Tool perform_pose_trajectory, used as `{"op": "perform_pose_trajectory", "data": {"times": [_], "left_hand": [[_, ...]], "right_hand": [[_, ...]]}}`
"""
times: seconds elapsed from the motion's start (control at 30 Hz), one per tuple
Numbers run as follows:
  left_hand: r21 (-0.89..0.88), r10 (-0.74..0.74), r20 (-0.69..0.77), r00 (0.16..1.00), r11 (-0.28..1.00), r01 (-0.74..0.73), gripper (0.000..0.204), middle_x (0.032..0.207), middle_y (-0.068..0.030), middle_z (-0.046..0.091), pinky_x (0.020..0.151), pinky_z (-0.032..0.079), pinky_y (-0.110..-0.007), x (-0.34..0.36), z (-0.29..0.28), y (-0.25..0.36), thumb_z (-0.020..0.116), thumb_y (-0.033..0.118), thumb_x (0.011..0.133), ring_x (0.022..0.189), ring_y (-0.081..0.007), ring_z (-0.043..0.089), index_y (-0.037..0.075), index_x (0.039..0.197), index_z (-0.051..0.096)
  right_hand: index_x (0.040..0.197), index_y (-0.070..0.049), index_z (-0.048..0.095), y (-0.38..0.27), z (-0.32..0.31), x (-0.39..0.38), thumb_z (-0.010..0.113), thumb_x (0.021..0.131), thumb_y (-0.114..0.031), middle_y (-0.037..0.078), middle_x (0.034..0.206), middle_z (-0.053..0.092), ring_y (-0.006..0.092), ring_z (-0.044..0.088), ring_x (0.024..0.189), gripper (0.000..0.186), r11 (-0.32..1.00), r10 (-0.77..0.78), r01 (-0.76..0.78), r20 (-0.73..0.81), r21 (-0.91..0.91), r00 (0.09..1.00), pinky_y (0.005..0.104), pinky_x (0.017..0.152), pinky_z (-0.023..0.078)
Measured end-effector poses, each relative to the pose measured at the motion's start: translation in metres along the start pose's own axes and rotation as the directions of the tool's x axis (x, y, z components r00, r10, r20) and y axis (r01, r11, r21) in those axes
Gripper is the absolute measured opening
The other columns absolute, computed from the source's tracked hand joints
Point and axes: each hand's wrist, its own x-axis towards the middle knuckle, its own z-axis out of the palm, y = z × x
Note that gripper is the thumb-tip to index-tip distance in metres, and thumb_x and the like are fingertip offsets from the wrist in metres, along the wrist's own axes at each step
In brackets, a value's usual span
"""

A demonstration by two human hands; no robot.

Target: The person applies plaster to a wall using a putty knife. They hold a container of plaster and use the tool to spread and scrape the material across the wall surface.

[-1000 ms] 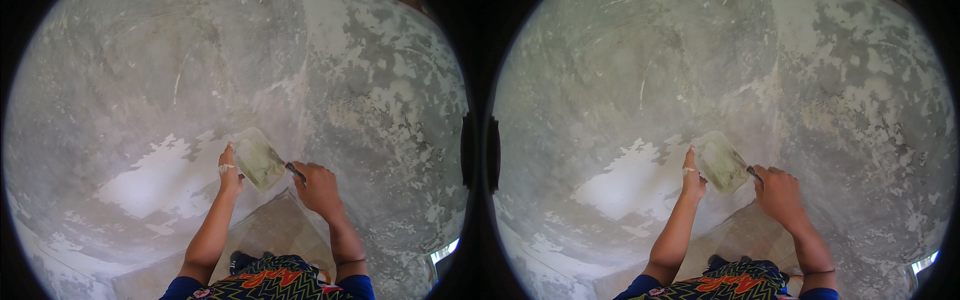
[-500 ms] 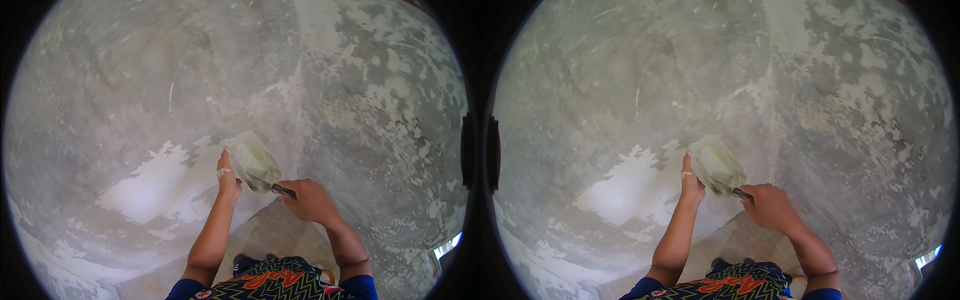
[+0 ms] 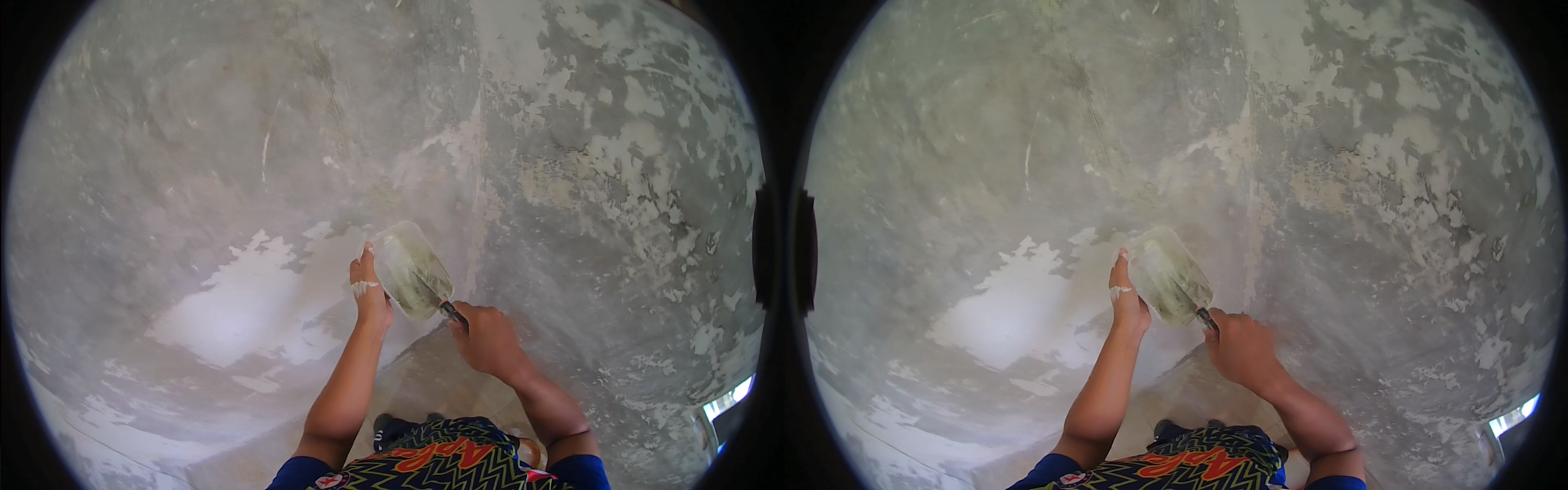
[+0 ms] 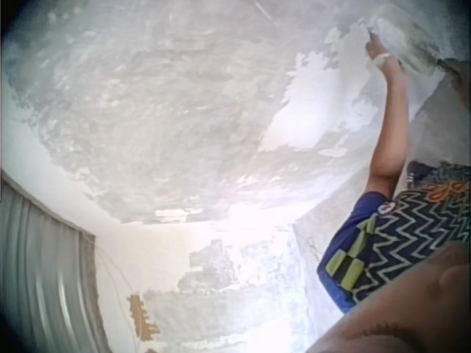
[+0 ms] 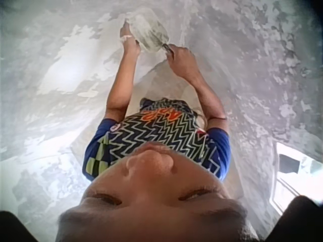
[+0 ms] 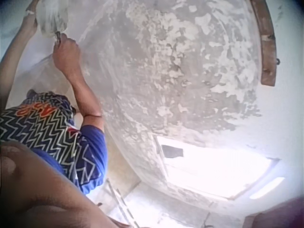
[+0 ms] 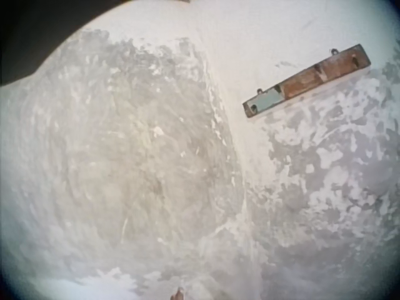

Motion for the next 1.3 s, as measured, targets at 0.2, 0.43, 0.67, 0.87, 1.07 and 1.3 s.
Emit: {"op": "perform_pose_trajectory", "data": {"times": [0.2,0.43,0.67,0.87,1.07,1.3], "left_hand": [[-0.051,-0.12,-0.117,0.986,0.992,0.115,0.07,0.148,-0.0092,0.053,0.111,0.044,-0.042,-0.018,-0.043,-0.027,0.059,0.054,0.101,0.132,-0.0264,0.055,0.01,0.152,0.041],[-0.165,-0.255,-0.172,0.951,0.96,0.227,0.061,0.144,-0.0099,0.057,0.111,0.046,-0.044,-0.056,-0.108,-0.093,0.057,0.053,0.102,0.132,-0.027,0.057,0.01,0.145,0.05],[-0.157,-0.244,-0.164,0.956,0.963,0.219,0.074,0.148,-0.0112,0.056,0.118,0.038,-0.045,-0.087,-0.17,-0.127,0.049,0.063,0.103,0.138,-0.0297,0.052,0.006,0.15,0.048],[-0.132,-0.127,-0.322,0.938,0.987,0.088,0.066,0.146,-0.0097,0.058,0.116,0.04,-0.043,-0.108,-0.208,-0.136,0.046,0.057,0.106,0.134,-0.0268,0.055,0.007,0.148,0.05],[-0.236,-0.103,-0.464,0.88,0.972,-0.011,0.048,0.133,-0.0084,0.061,0.106,0.05,-0.044,-0.124,-0.226,-0.119,0.056,0.047,0.105,0.125,-0.0252,0.06,0.009,0.135,0.054],[-0.185,-0.102,-0.529,0.843,0.983,0.003,0.053,0.138,-0.0092,0.057,0.107,0.047,-0.045,-0.149,-0.253,-0.144,0.056,0.048,0.105,0.129,-0.0257,0.057,0.01,0.142,0.05]], "right_hand": [[0.11,-0.004,0.07,0.011,0.019,-0.02,0.072,0.089,-0.019,0.02,0.086,0.07,0.0438,0.068,0.082,0.026,0.958,0.019,0.004,-0.076,0.286,0.997,0.0509,0.073,0.054],[0.117,-0.013,0.074,0.04,0.062,-0.038,0.071,0.088,-0.017,0.016,0.087,0.071,0.0396,0.069,0.08,0.029,1.0,0.012,-0.011,0.217,-0.004,0.976,0.0497,0.072,0.054],[0.119,-0.009,0.071,0.039,0.095,-0.045,0.07,0.089,-0.019,0.016,0.085,0.071,0.0388,0.071,0.08,0.032,0.995,-0.004,0.028,0.243,-0.095,0.97,0.0488,0.072,0.056],[0.114,-0.007,0.07,0.045,0.147,-0.062,0.066,0.093,-0.023,0.021,0.089,0.072,0.0433,0.071,0.083,0.027,1.0,-0.023,0.014,0.475,0.023,0.879,0.0516,0.076,0.057],[0.113,-0.006,0.071,0.047,0.159,-0.044,0.066,0.094,-0.027,0.022,0.092,0.072,0.0447,0.069,0.09,0.029,0.891,-0.131,-0.097,0.456,0.444,0.88,0.0527,0.079,0.055],[0.119,-0.016,0.072,0.041,0.184,-0.032,0.064,0.095,-0.027,0.016,0.101,0.074,0.0399,0.071,0.094,0.028,0.986,-0.168,0.127,0.715,0.112,0.679,0.0514,0.082,0.055]]}}
